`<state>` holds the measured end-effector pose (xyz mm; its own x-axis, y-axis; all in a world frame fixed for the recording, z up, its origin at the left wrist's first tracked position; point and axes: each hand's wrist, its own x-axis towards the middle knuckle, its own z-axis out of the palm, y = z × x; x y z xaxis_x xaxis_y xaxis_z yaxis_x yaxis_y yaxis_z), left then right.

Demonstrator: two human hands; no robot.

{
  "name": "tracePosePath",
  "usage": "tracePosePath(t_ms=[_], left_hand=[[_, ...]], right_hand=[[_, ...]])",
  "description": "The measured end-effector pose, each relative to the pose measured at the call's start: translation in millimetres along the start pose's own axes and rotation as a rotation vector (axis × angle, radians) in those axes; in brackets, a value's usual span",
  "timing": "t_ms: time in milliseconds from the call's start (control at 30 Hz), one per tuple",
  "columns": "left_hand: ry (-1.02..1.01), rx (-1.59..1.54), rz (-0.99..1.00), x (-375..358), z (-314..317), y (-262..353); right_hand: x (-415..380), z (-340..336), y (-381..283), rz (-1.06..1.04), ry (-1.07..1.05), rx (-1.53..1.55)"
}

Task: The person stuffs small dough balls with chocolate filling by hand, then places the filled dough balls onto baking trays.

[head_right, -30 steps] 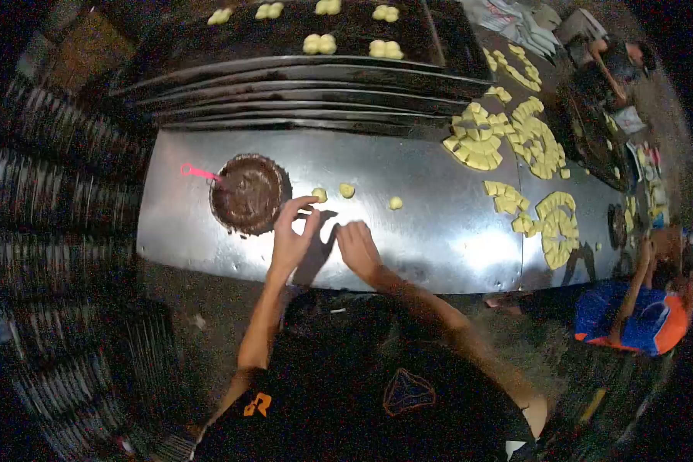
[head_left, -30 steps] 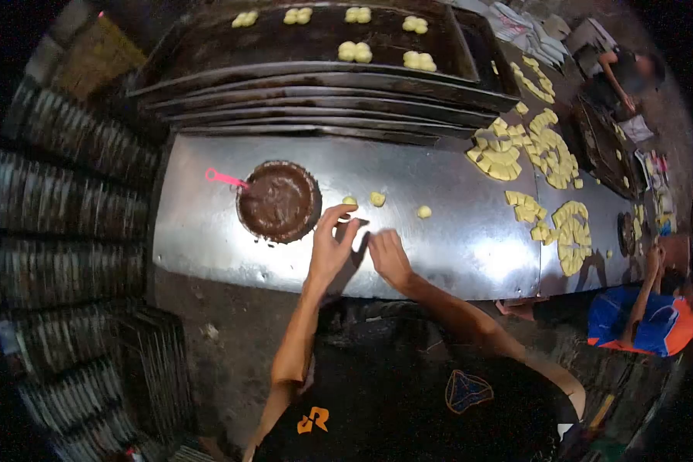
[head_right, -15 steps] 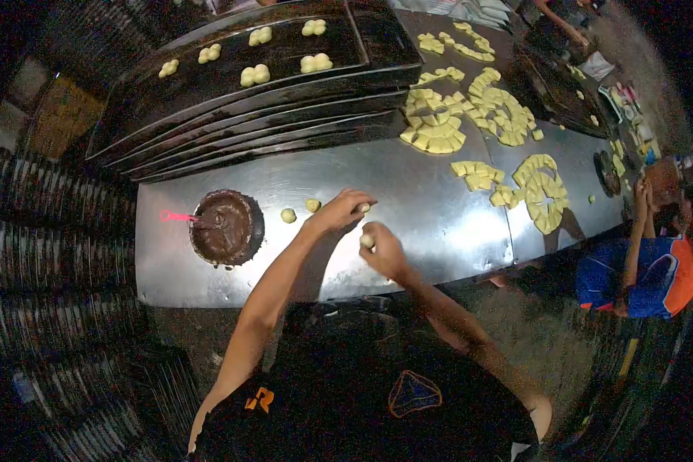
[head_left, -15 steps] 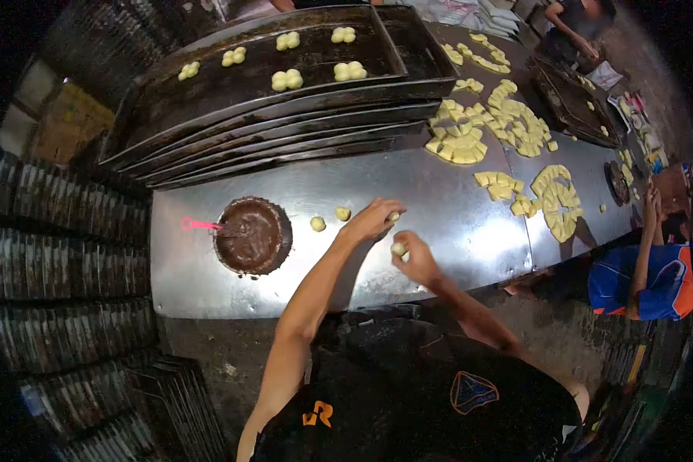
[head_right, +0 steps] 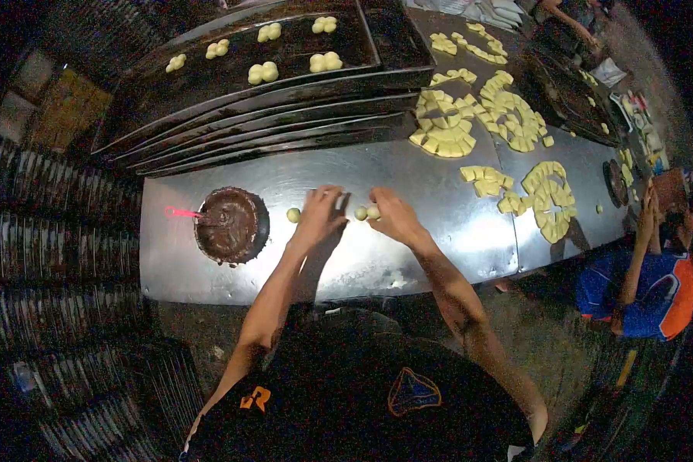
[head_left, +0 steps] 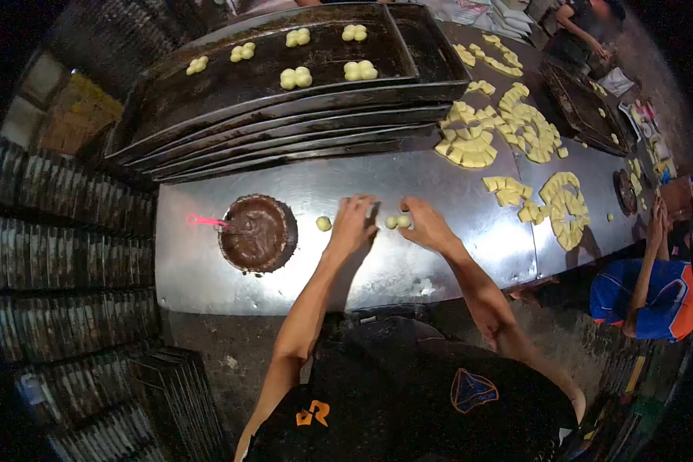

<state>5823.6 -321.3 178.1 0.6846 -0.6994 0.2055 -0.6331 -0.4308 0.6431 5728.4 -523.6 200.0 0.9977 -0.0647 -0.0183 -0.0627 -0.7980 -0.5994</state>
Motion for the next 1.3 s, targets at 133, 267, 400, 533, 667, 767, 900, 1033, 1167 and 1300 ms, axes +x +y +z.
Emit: tracePosePath(t_ms=[133, 267, 400, 533, 667, 767, 900, 1033, 1167, 1300], left_hand=[[0.031, -0.048, -0.024, -8.6, -1.1, -42.7], [0.252, -0.617, -0.437, -12.2, -15.8, -12.9], [0.335, -0.974, -0.532, -44.7, -23.6, 21.3], [0.536, -0.855, -0.466, -74.6, -27.3, 30.6], [0.730, -0.854, -0.526, -100.8, -44.4, 29.7], [0.735, -0.487, -0.492, -127.7, -46.8, 25.6], [0.744, -0.282, -0.558, -163.0, -57.8, 23.8], [0.905, -0.627, -0.918, -189.2, -70.0, 3.8], [1.014, -1.137, -0.854, -192.2, -65.9, -27.1], [1.077, -1.279, -0.836, -192.0, -64.5, -39.2]], right_hand=[[-1.7, -5.6, -21.3, -0.105, 0.118, -0.099], [6.7, 8.2, -51.6, 0.106, -0.003, 0.483], [9.5, 25.9, -70.2, 0.298, -0.189, 1.164], [18.5, 43.3, -85.7, 0.337, -0.324, 1.366], [26.3, 57.3, -111.7, 0.514, -0.569, 1.662], [30.7, 64.1, -135.1, 0.647, -0.765, 1.761], [48.4, 78.7, -157.8, 0.547, -0.953, 1.536], [84.8, 87.4, -198.3, -0.018, -0.858, 0.987], [110.6, 107.2, -226.7, -0.815, -0.581, 0.086], [126.9, 148.2, -213.2, -0.911, -0.584, -0.095]])
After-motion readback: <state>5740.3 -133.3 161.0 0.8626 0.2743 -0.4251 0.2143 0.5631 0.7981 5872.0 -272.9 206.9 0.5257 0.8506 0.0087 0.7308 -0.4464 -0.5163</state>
